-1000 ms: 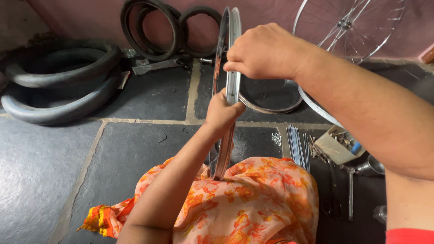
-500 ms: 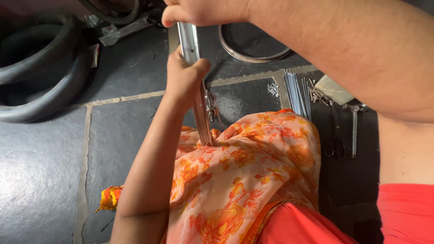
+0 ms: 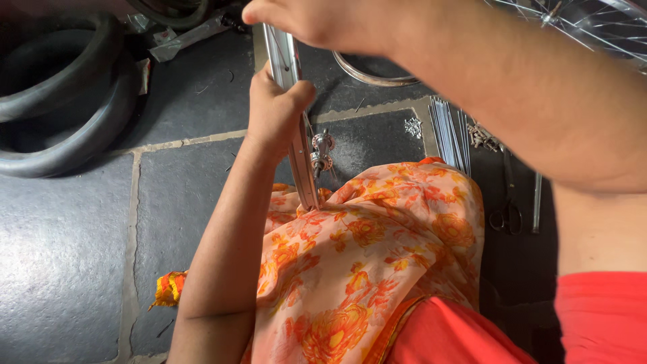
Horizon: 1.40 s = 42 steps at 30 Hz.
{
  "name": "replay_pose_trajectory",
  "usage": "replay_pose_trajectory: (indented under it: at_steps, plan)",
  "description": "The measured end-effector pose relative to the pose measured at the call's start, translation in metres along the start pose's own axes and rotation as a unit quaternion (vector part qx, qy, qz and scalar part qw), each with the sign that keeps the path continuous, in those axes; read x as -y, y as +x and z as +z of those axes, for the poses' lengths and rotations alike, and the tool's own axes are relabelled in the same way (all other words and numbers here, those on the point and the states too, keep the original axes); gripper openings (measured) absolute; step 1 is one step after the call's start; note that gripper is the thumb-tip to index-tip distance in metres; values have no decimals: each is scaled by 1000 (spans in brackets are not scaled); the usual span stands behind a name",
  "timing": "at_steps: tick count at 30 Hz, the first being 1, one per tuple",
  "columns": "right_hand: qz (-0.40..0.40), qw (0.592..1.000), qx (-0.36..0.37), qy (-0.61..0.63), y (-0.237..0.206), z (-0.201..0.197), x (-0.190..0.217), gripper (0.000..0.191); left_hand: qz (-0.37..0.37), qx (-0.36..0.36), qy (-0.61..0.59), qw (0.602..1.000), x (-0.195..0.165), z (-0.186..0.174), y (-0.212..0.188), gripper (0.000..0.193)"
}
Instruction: The person assembles a bicycle wheel by inserting spokes into the hub and rim. They thread spokes through the hub flange, then insert the spoke ends into the rim holes and tighten them by hand.
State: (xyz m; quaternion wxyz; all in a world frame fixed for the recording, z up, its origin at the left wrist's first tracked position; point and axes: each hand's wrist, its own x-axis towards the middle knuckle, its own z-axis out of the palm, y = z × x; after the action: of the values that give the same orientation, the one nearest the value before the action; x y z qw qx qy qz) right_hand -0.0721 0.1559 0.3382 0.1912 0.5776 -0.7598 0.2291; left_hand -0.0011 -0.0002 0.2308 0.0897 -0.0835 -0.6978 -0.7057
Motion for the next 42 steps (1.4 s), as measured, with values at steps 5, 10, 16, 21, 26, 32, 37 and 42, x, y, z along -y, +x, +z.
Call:
replay_pose_trajectory:
  at_steps: [5,10,16,21,26,32,37,42]
  plan:
    - [171,966,-149,-125,-91,43,48,22,-12,2,-28,1000,3,-5,2,10]
    - [300,949,-82,59,-155,169,80,76,-7,3,-32,999,6,-10,8,10]
    - [345,914,-207,59,-178,243,61,48,4,3,-33,999,-1,-15,11,10]
    - [332,899,-199,205,-181,230,4,28,-31,-44,-5,999,-33,-36,34,11]
    - [385,828,-138,384,-177,215,-38,13,-72,12,-75,995,-66,-48,65,12]
    - [416,786,-219,401,-162,224,-44,15,-98,25,-84,991,-74,-40,72,17]
    - [339,868,-339,132,-165,253,-2,7,-71,1,-110,991,-74,-35,71,22]
    - [49,990,-109,-73,-149,281,19,20,-89,-3,-101,991,-80,-39,66,23]
